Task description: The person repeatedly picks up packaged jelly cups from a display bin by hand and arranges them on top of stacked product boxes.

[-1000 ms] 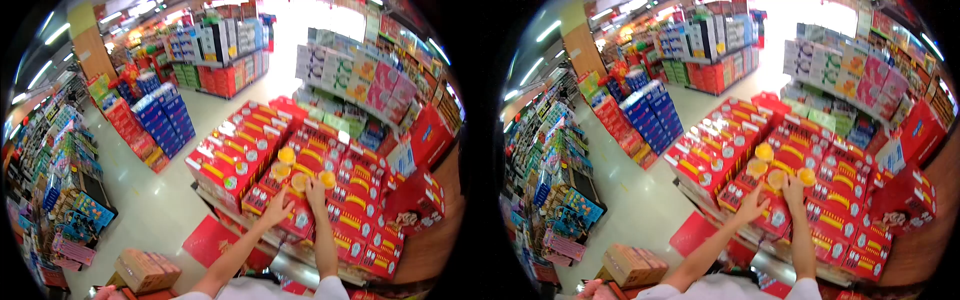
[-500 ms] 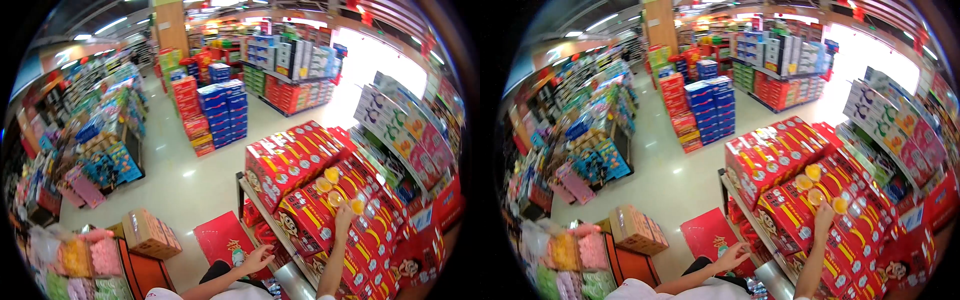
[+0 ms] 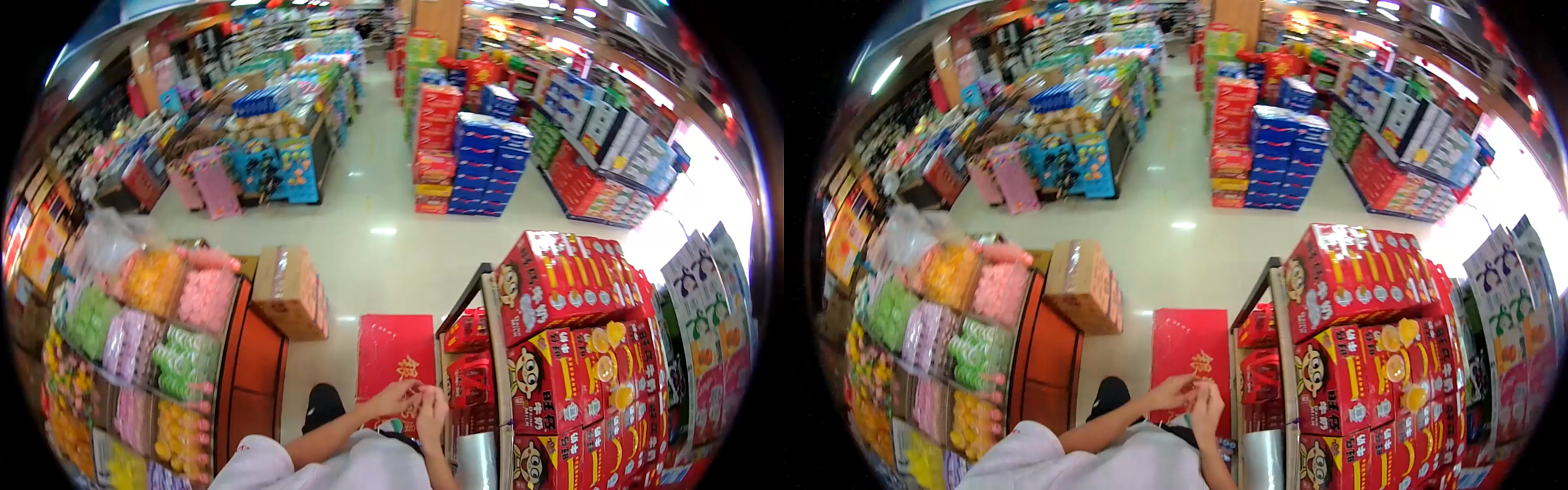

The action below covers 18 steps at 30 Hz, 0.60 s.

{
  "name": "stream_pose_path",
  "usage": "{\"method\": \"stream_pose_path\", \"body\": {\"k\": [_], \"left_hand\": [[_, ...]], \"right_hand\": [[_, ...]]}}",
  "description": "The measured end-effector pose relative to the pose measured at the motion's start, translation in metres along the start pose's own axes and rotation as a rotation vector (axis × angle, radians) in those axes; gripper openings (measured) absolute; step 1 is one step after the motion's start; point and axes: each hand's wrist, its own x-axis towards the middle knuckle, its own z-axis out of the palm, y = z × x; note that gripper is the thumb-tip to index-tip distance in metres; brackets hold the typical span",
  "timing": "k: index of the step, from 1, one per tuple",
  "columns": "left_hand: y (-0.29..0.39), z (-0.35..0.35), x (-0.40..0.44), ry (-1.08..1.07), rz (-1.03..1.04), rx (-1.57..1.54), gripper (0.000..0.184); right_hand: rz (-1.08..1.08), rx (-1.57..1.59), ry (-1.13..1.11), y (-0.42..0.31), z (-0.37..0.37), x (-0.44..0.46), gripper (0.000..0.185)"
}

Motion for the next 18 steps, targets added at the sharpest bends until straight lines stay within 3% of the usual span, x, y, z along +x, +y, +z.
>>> {"method": "stream_pose_path", "body": {"k": [1, 3, 6, 10, 15, 18], "left_hand": [[-0.028, -0.003, -0.005, 0.096, 0.159, 0.12, 0.033], [-0.037, -0.022, -0.018, 0.063, 0.027, 0.038, 0.034], [-0.05, -0.05, -0.045, 0.073, -0.001, 0.235, 0.037], [-0.077, -0.079, -0.083, 0.086, -0.14, 0.298, 0.043], [-0.108, -0.112, -0.142, 0.24, -0.155, 0.235, 0.052], [-0.099, -0.14, -0.181, 0.203, -0.358, 0.245, 0.059]], "right_hand": [[-0.018, -0.06, -0.048, 0.011, 0.01, -0.003, 0.025], [0.002, -0.143, -0.226, 0.019, 0.024, -0.007, 0.021], [-0.276, -0.359, -0.373, 0.019, 0.047, -0.001, 0.016], [-0.089, -0.375, -0.523, 0.027, 0.09, -0.009, 0.013], [-0.199, -0.423, -0.786, 0.062, 0.148, -0.021, 0.013], [-0.146, -0.49, -0.913, 0.073, 0.182, -0.033, 0.013]]}}
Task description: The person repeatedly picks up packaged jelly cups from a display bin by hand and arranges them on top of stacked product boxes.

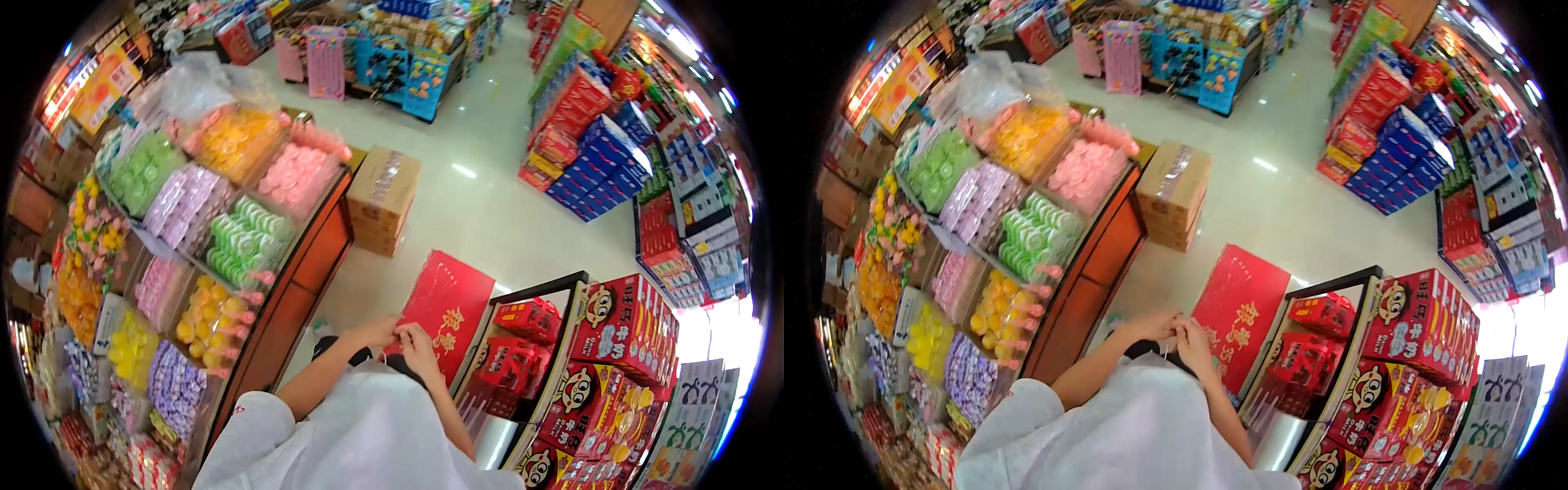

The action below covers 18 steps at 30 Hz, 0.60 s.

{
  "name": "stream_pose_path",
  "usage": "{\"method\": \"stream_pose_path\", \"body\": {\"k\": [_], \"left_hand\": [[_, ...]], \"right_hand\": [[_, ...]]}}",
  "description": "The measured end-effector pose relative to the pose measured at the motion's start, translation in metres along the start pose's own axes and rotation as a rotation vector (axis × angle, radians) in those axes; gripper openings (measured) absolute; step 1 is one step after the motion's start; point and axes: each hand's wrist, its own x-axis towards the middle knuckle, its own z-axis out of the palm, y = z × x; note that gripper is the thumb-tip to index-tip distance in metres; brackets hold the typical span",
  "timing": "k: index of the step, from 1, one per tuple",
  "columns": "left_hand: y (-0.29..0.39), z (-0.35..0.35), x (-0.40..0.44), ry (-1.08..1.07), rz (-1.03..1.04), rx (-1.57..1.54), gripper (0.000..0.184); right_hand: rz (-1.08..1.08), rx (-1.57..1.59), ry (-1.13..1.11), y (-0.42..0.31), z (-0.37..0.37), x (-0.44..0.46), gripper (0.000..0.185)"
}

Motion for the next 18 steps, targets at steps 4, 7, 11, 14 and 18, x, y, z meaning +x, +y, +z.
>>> {"method": "stream_pose_path", "body": {"k": [4, 7, 11, 14, 18], "left_hand": [[-0.009, -0.046, -0.055, 0.098, -0.086, -0.013, 0.064], [-0.038, -0.063, -0.083, 0.122, -0.176, 0.006, 0.065], [-0.085, -0.077, -0.11, 0.249, -0.156, 0.045, 0.065], [-0.105, -0.099, -0.143, 0.366, -0.177, -0.096, 0.058], [-0.12, -0.138, -0.198, 0.705, -0.027, -0.423, 0.038]], "right_hand": [[-0.084, 0.034, -0.124, -0.013, 0.042, 0.023, 0.02], [-0.025, 0.017, -0.242, -0.025, 0.076, 0.038, 0.022], [0.033, 0.048, -0.329, -0.05, 0.12, 0.057, 0.018], [0.001, 0.116, -0.413, -0.071, 0.153, 0.078, 0.025], [0.007, 0.229, -0.495, -0.102, 0.21, 0.097, 0.035]]}}
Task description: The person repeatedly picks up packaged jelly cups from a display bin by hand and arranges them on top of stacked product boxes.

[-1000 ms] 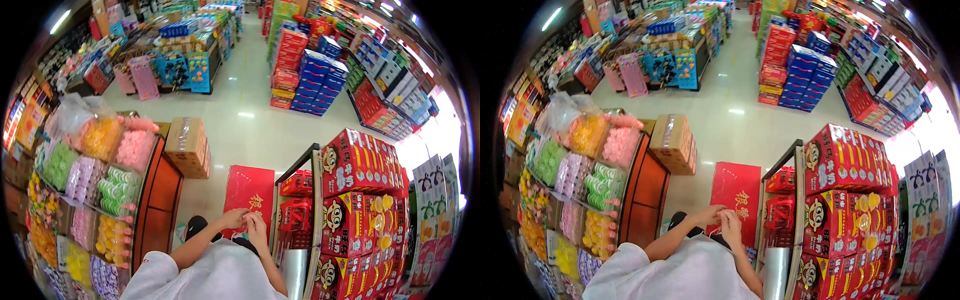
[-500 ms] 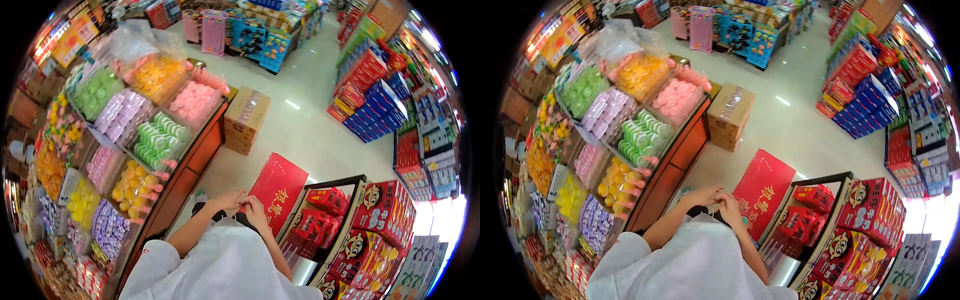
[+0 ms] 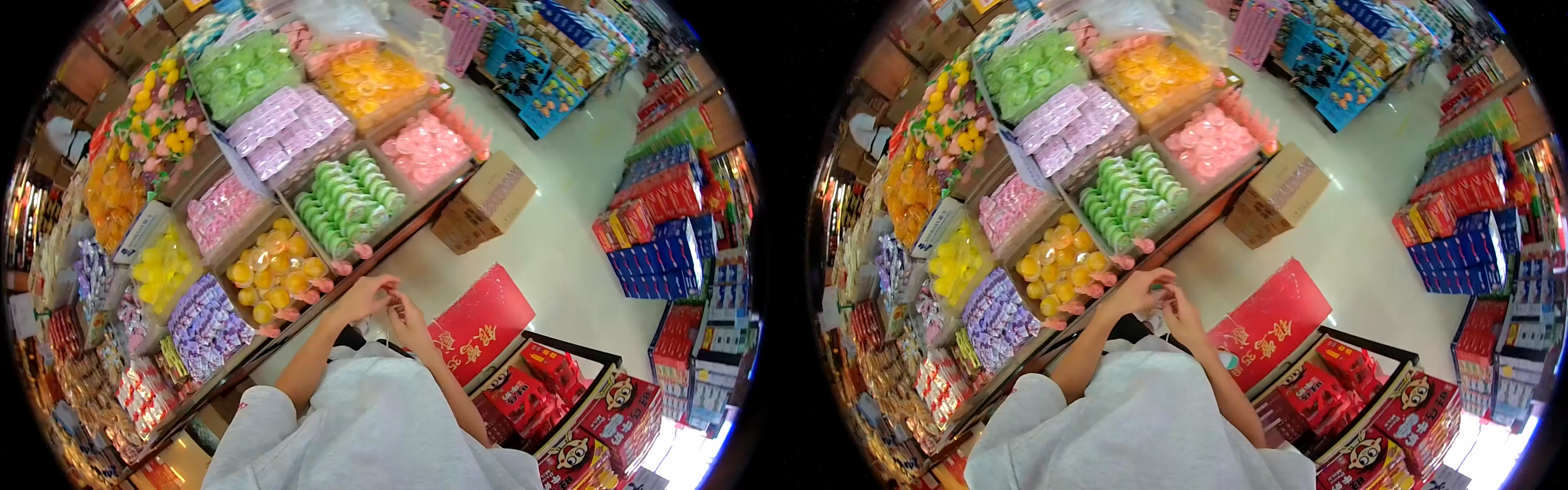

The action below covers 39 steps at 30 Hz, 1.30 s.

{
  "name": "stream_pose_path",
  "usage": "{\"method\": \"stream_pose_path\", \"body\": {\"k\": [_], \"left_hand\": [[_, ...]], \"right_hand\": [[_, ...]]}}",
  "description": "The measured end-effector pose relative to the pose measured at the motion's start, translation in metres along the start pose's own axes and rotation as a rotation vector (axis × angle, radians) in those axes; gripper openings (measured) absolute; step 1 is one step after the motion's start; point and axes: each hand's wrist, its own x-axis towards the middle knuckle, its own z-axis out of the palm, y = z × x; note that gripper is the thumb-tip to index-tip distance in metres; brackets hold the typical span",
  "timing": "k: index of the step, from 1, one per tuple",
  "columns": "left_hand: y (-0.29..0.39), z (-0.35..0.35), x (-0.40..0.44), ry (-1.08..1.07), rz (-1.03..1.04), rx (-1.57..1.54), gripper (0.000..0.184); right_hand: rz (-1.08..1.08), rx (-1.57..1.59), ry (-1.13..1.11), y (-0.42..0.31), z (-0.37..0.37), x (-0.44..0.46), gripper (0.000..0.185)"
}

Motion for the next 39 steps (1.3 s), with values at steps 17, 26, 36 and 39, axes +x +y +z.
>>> {"method": "stream_pose_path", "body": {"k": [17, 26, 36, 39], "left_hand": [[-0.178, -0.162, -0.065, 0.721, -0.524, 0.84, 0.084], [-0.168, -0.187, -0.06, 0.602, -0.613, 0.732, 0.079], [-0.154, -0.178, -0.072, 0.578, -0.288, 0.592, 0.076], [-0.15, -0.179, -0.077, 0.499, -0.191, 0.445, 0.078]], "right_hand": [[-0.242, -0.292, -0.376, -0.018, 0.186, 0.125, 0.041], [-0.241, -0.303, -0.382, 0.008, 0.207, 0.157, 0.056], [-0.141, -0.359, -0.25, 0.034, 0.215, 0.167, 0.063], [-0.062, -0.313, -0.291, 0.023, 0.207, 0.168, 0.058]]}}
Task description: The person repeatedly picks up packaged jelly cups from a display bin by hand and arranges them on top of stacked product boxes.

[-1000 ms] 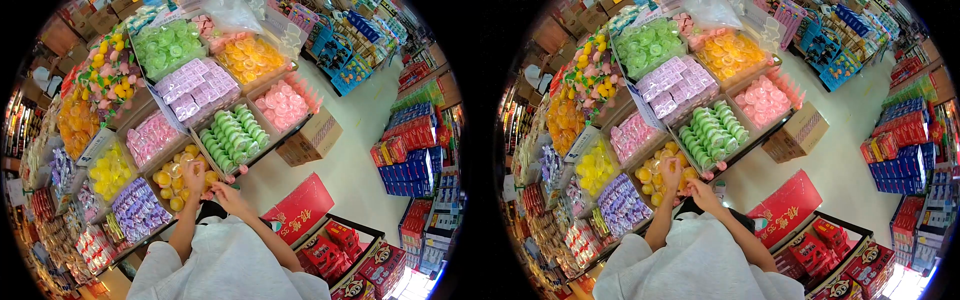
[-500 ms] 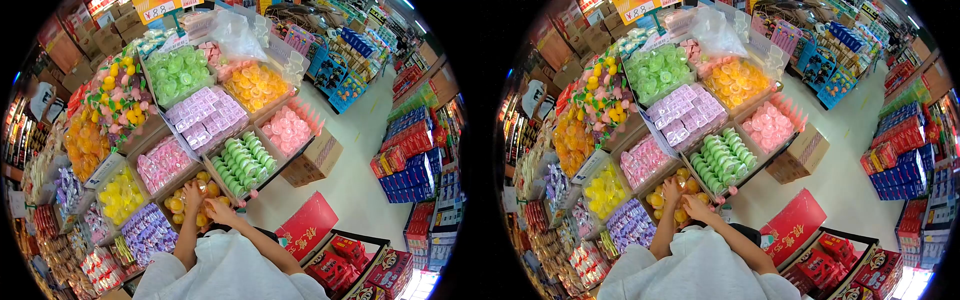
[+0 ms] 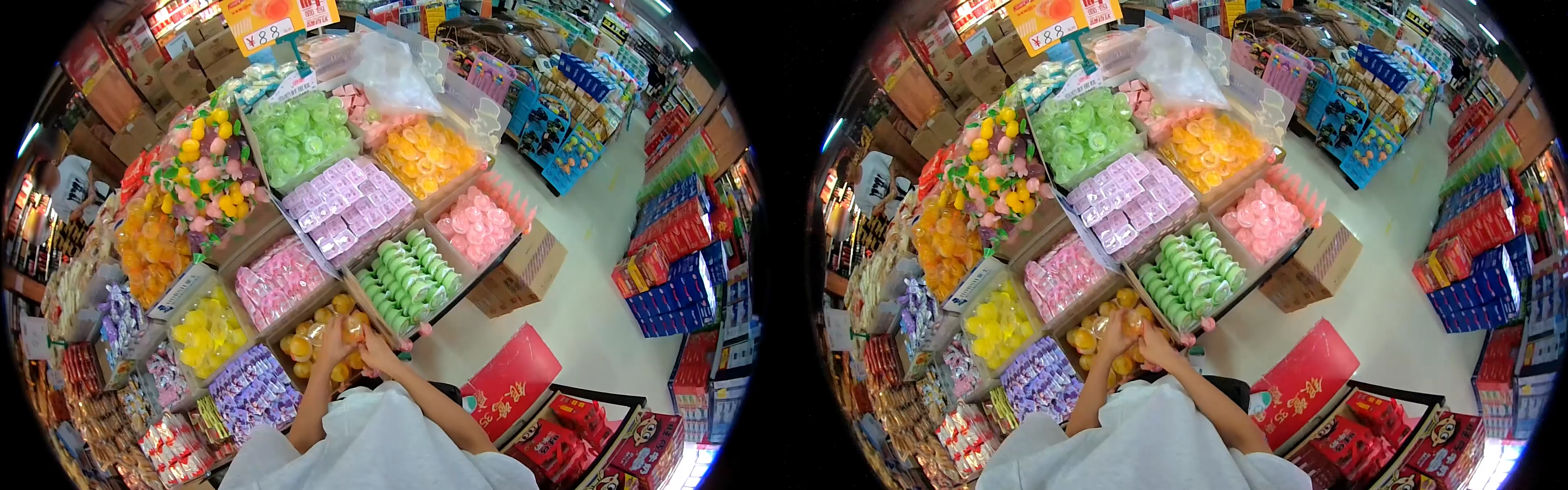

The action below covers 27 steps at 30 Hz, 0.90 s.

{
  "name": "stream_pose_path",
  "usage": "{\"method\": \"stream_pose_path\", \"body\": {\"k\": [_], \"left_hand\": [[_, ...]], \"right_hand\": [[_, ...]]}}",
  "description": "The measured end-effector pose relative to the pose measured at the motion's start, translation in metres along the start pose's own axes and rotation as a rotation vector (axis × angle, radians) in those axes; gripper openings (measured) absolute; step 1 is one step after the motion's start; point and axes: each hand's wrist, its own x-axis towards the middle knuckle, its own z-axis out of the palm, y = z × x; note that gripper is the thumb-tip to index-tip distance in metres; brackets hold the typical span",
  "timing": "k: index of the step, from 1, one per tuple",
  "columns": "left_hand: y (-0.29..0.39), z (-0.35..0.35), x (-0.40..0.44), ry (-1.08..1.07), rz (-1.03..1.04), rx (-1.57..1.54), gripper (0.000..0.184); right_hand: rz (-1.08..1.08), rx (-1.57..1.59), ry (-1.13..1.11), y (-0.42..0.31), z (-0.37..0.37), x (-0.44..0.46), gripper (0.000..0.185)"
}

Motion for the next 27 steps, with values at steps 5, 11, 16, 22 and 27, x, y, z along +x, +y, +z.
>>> {"method": "stream_pose_path", "body": {"k": [5, 11, 16, 22, 27], "left_hand": [[0.042, -0.039, -0.001, -0.19, -0.024, -0.211, 0.077], [0.122, -0.1, 0.009, -0.477, -0.027, -0.239, 0.081], [0.183, -0.084, 0.018, -0.566, 0.194, -0.388, 0.082], [0.23, -0.034, 0.023, -0.706, 0.383, -0.494, 0.082], [0.27, -0.015, 0.017, -0.842, 0.388, -0.493, 0.085]], "right_hand": [[-0.239, -0.088, 0.177, -0.015, -0.016, -0.016, 0.06], [-0.045, 0.377, 0.069, -0.08, -0.067, -0.073, 0.063], [-0.139, 0.289, 0.292, -0.103, -0.105, -0.12, 0.065], [-0.108, 0.201, 0.63, -0.105, -0.132, -0.169, 0.079], [-0.079, 0.329, 0.85, -0.087, -0.131, -0.203, 0.098]]}}
